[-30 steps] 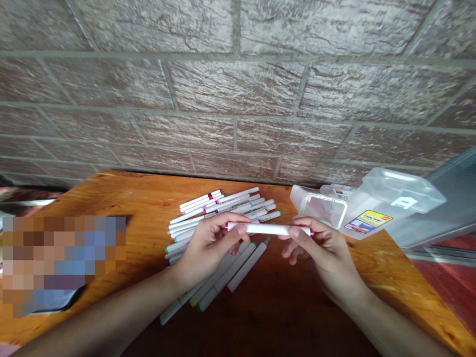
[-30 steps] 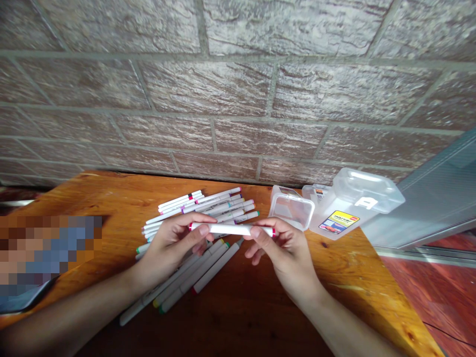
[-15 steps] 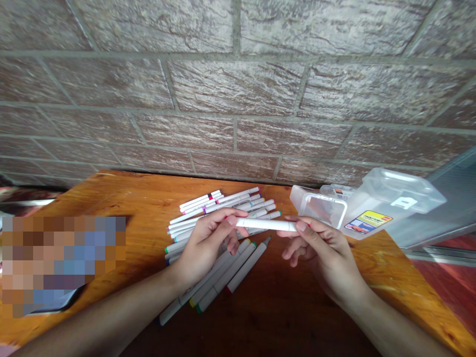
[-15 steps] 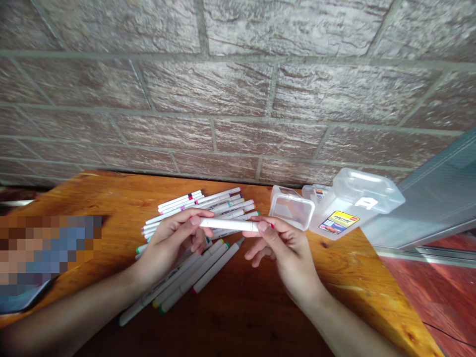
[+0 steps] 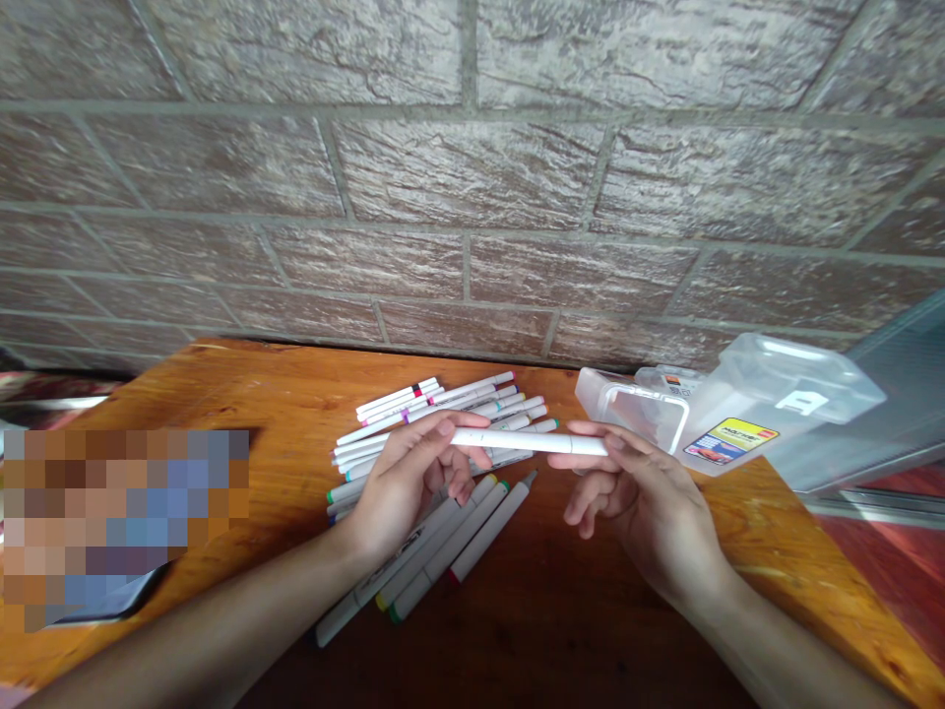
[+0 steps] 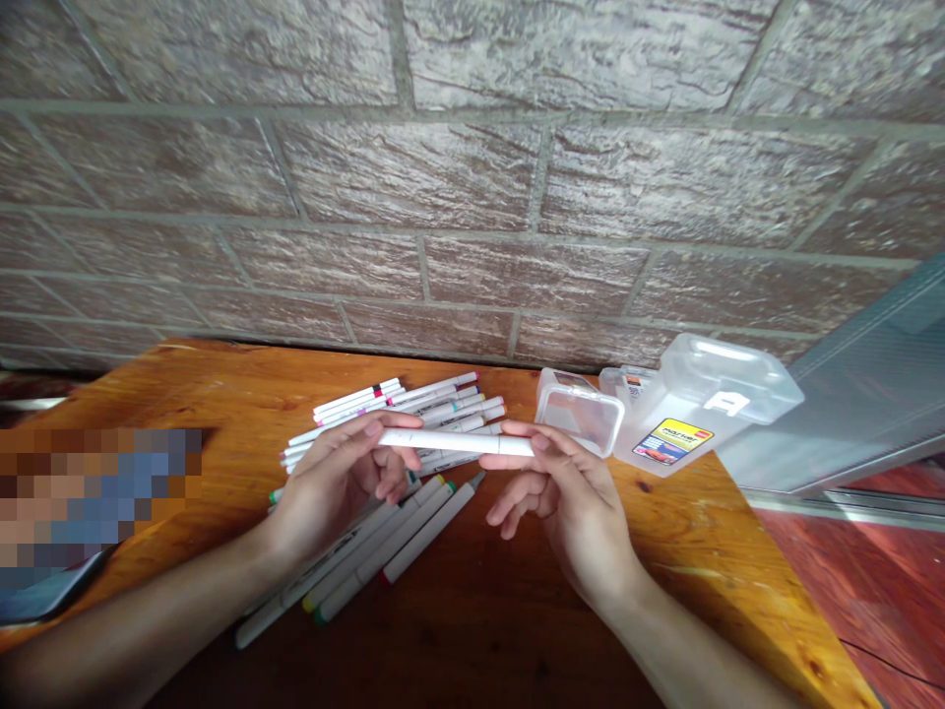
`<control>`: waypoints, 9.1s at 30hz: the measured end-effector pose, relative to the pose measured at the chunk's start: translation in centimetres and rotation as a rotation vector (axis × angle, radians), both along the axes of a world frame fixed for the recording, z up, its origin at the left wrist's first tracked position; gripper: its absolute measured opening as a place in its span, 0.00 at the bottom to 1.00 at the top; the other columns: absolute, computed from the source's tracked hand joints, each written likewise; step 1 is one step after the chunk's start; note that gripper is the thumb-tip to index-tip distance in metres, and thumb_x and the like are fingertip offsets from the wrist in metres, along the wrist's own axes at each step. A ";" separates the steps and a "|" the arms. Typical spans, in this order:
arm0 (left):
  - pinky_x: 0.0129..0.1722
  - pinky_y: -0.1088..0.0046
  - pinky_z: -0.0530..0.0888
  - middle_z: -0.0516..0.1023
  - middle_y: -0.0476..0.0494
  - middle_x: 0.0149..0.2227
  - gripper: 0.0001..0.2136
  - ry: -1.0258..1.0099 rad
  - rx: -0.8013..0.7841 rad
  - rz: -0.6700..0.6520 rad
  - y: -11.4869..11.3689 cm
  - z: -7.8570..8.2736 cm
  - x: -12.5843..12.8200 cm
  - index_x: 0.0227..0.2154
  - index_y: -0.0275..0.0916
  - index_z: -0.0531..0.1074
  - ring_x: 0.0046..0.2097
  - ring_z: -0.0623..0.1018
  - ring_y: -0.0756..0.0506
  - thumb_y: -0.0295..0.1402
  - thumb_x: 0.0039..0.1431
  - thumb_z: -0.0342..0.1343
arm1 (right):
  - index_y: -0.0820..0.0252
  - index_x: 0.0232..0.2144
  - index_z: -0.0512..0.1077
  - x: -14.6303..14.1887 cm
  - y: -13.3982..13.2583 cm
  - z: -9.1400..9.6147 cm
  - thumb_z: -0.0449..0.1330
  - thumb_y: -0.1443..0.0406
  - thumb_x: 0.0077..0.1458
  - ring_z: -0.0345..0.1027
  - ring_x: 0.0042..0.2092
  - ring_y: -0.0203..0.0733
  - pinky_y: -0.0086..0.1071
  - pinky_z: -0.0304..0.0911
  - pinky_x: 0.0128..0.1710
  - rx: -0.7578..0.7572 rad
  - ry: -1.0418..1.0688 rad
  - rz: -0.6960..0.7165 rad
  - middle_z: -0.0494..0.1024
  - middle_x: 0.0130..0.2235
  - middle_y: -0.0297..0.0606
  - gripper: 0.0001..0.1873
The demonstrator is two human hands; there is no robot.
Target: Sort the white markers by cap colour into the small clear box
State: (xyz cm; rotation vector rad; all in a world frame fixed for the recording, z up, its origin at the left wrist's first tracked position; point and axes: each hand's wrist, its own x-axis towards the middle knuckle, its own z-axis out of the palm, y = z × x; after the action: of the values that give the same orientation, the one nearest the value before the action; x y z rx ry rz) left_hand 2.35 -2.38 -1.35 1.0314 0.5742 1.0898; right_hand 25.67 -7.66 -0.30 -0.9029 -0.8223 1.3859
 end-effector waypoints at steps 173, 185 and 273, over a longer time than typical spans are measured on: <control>0.27 0.71 0.71 0.83 0.40 0.32 0.12 0.060 0.076 0.072 -0.1 -0.3 -0.4 0.43 0.33 0.83 0.24 0.71 0.50 0.32 0.66 0.56 | 0.61 0.47 0.83 0.4 -0.4 -1.1 0.58 0.64 0.66 0.78 0.24 0.45 0.34 0.71 0.23 0.172 -0.067 0.027 0.87 0.35 0.45 0.15; 0.25 0.73 0.71 0.82 0.43 0.32 0.12 0.072 0.085 0.116 -0.2 -0.2 -0.2 0.45 0.35 0.79 0.23 0.71 0.51 0.39 0.69 0.58 | 0.58 0.44 0.80 0.2 -0.1 -1.5 0.63 0.58 0.66 0.78 0.22 0.42 0.32 0.72 0.20 0.098 -0.113 0.044 0.88 0.36 0.42 0.11; 0.33 0.75 0.74 0.84 0.37 0.37 0.10 0.372 0.827 0.036 -1.9 1.1 -0.6 0.45 0.31 0.83 0.33 0.79 0.48 0.28 0.62 0.67 | 0.55 0.49 0.80 0.4 0.6 -3.1 0.64 0.69 0.66 0.79 0.41 0.44 0.32 0.75 0.38 0.647 -1.132 0.049 0.83 0.46 0.42 0.11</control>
State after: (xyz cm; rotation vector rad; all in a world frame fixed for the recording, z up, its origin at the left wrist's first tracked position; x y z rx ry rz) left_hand 1.80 -4.23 -0.30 1.9770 0.4301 1.1991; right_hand 26.11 -7.06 -3.44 -1.1039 -1.9991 0.4494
